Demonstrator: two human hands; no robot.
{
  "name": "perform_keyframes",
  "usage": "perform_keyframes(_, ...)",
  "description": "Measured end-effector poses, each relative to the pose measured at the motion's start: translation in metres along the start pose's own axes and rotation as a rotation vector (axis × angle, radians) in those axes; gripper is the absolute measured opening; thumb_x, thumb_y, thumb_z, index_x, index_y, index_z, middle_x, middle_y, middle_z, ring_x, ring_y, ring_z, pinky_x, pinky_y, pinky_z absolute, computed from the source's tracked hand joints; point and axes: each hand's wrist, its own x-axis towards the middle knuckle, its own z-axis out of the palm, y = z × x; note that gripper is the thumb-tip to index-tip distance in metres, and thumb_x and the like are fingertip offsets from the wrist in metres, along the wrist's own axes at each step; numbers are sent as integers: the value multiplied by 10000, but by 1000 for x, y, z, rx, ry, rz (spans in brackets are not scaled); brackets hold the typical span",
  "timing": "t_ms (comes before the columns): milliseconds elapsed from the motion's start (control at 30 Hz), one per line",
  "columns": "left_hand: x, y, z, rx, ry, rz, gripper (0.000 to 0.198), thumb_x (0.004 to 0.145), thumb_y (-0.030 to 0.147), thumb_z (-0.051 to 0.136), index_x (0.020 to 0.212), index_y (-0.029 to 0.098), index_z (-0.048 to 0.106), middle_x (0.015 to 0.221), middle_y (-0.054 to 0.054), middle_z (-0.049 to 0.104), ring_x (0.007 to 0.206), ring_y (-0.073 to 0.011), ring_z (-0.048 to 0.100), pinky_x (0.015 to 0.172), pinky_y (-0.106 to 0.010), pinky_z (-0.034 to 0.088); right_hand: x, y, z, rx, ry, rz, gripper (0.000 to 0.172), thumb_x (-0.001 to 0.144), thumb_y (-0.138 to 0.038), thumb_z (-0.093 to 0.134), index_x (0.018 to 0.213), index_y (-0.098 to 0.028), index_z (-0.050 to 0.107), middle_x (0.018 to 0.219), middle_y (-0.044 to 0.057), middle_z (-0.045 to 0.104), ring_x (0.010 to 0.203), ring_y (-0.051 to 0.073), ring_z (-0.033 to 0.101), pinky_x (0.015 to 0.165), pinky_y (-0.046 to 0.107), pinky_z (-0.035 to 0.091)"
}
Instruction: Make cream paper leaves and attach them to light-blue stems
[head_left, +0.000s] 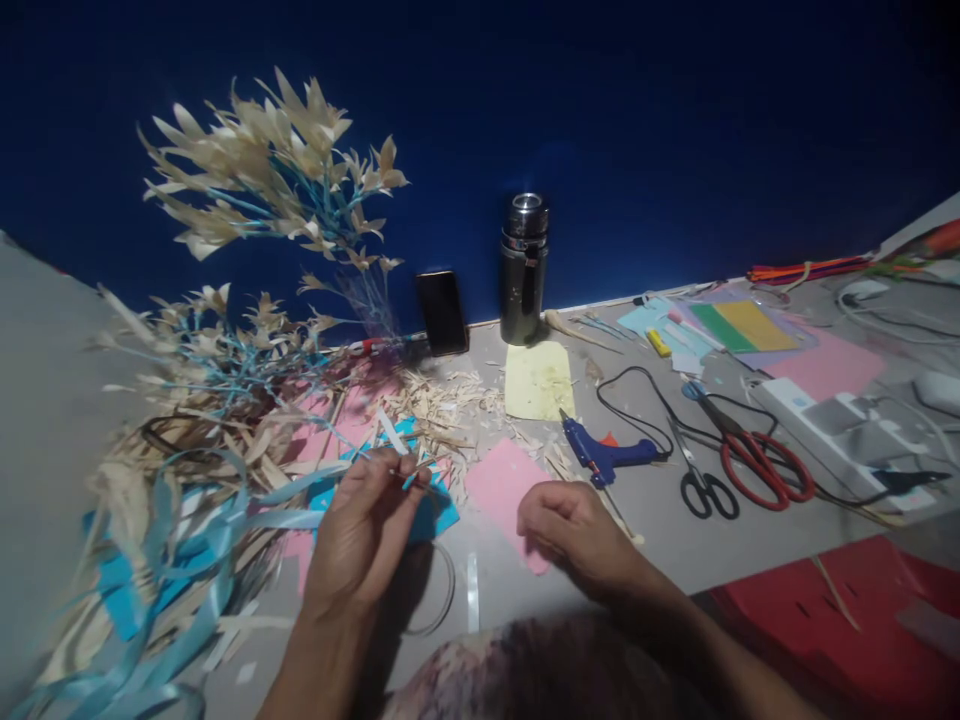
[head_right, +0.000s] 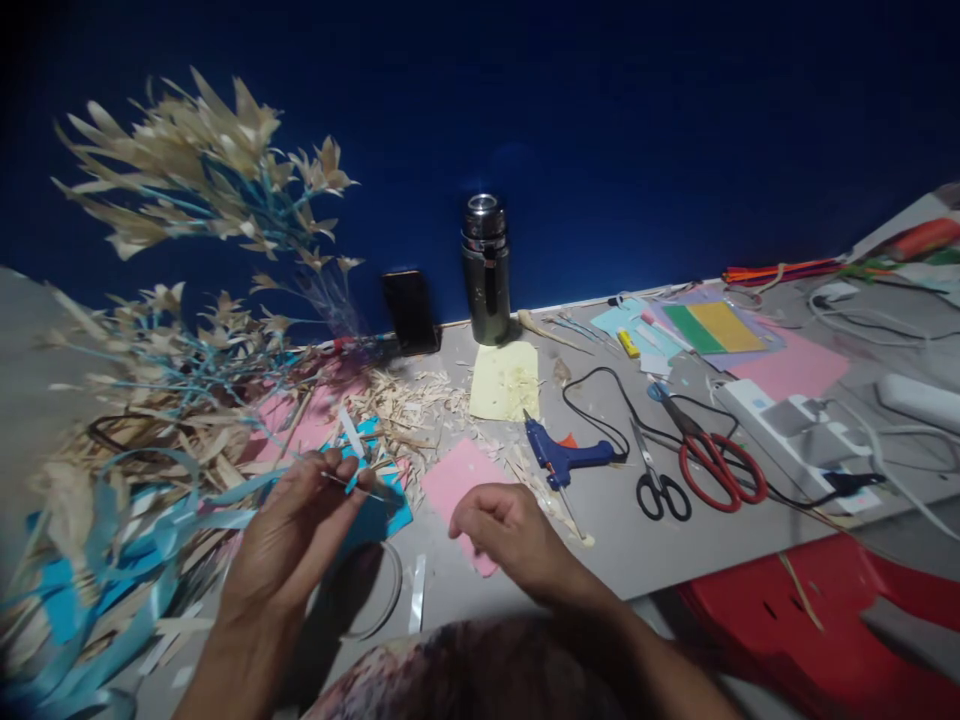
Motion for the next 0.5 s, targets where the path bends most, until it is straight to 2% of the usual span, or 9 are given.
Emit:
perform_keyframes(67,0,8,-6,-31,27,-9,274,616,147,924,699,122,664,761,14,601,649,-73,585,601,-176,583,-10,0,-7,71,25,-49,409,816,-534,748,684,-157,658,507,-21,538,420,77,390,437,224,267)
perform_keyframes(133,-1,14,-13,-71,7,-18,234,651,53,867,725,103,651,722,33,561,499,-2,468,417,-60,436,-22,-1,-19,219,60,-101,463,765,-594,775,633,-193,586,416,-87,345,392,64,219,421,227,185)
perform_keyframes(200,-2,18,-20,-47,-18,17,225,672,33,837,711,100,626,702,48,535,430,23,372,318,-36,302,-35,-4,-35,343,134,-144,508,735,-614,789,595,-235,481,412,-129,154,405,70,110,407,225,146)
perform_keyframes(233,-3,19,-23,-7,-11,57,238,680,58,842,689,108,610,695,51,535,426,19,371,306,-42,292,-41,-6,-45,369,182,-163,521,751,-603,779,589,-249,433,423,-133,90,414,80,91,399,223,141)
perform_keyframes(300,-4,19,-27,101,46,164,292,660,132,881,650,127,589,698,48,573,445,-6,426,321,-73,350,-55,-11,-65,350,262,-189,510,817,-581,728,593,-260,402,440,-131,23,420,96,68,389,222,142)
perform_keyframes(367,-5,16,-29,193,95,241,325,617,195,923,645,148,603,722,43,630,486,-43,501,374,-120,436,-66,-16,-83,306,345,-236,515,873,-636,645,590,-257,443,434,-118,36,430,107,80,395,228,170)
perform_keyframes(433,-5,9,-28,270,95,265,326,582,264,948,668,166,649,720,38,659,521,-74,544,436,-166,491,-74,-19,-97,238,435,-295,469,832,-623,715,619,-245,539,442,-93,177,439,108,177,417,235,227)
perform_keyframes(500,-6,-1,-26,343,64,230,346,558,345,958,686,171,688,656,33,641,521,-87,546,459,-185,490,-76,-20,-106,143,525,-329,393,736,-550,842,667,-230,624,488,-54,357,473,112,331,450,243,291)
